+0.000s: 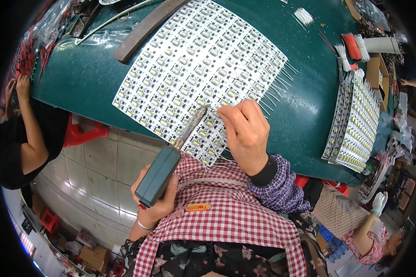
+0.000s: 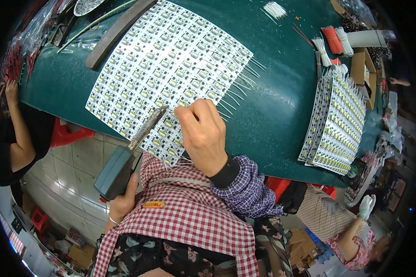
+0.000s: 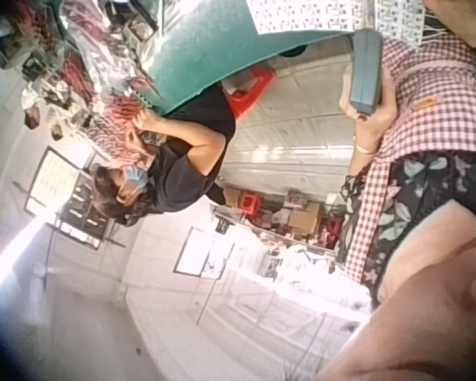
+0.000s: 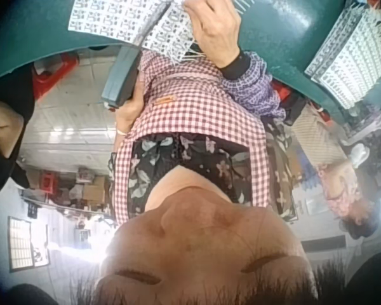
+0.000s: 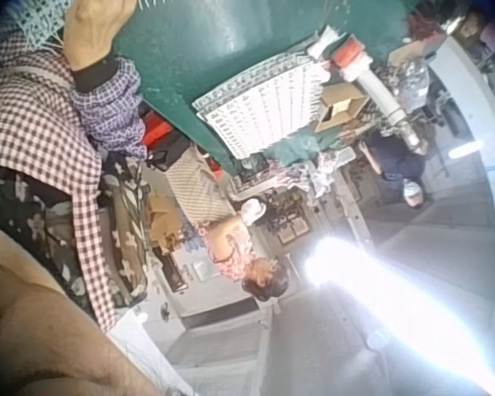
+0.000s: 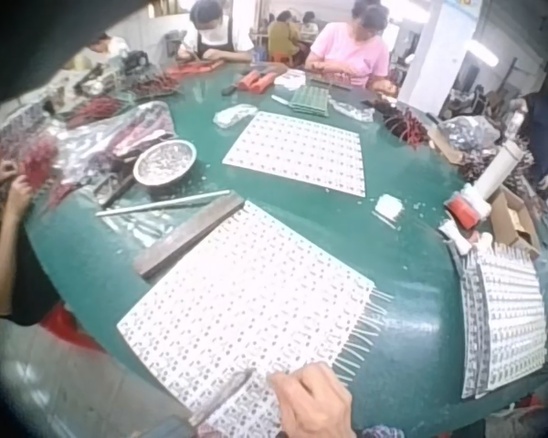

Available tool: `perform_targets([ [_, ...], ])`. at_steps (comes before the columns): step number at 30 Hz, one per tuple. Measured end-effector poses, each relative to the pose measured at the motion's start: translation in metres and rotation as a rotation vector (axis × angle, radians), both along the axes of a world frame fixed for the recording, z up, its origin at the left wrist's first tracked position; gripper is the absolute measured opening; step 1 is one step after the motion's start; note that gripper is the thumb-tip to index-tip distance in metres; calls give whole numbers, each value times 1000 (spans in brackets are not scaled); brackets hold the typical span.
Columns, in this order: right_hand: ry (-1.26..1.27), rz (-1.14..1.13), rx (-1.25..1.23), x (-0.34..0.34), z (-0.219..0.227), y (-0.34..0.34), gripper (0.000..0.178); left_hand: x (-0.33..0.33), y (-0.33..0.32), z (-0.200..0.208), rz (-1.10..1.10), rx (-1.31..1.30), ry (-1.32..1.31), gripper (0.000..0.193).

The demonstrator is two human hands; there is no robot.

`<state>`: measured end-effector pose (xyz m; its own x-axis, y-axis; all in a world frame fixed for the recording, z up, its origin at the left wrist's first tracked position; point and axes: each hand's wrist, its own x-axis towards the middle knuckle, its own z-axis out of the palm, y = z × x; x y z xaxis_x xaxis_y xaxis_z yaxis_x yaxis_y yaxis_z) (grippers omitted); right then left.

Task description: The person attaches wires to LED circuit boards using a soldering gun.

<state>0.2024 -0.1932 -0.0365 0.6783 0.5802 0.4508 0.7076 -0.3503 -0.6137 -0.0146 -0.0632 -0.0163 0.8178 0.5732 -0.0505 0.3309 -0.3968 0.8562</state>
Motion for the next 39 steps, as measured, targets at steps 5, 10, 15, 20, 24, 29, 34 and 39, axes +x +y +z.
perform_targets([
  [5,-1,-3,-2,0,0,-1,22,-5,0,-4,-26,5,3,19],
  [10,-2,-4,5,-1,0,0,21,-7,-1,1,19,-65,13,21],
  [15,-7,-8,5,0,1,0,20,-14,-1,0,6,-40,52,24],
  [20,-12,-7,13,-1,0,0,20,-7,-2,-1,18,-24,8,24],
  [24,-12,-1,11,-1,-1,0,21,-7,-4,-7,7,4,-13,22],
  [29,-15,-4,18,-1,-1,0,21,-8,-2,-9,-48,43,-12,22],
  [34,-18,-5,15,0,-2,0,21,-12,-5,-6,6,-50,14,24],
  [39,-24,-11,18,-1,-2,0,21,-12,-5,-3,35,17,-20,29],
])
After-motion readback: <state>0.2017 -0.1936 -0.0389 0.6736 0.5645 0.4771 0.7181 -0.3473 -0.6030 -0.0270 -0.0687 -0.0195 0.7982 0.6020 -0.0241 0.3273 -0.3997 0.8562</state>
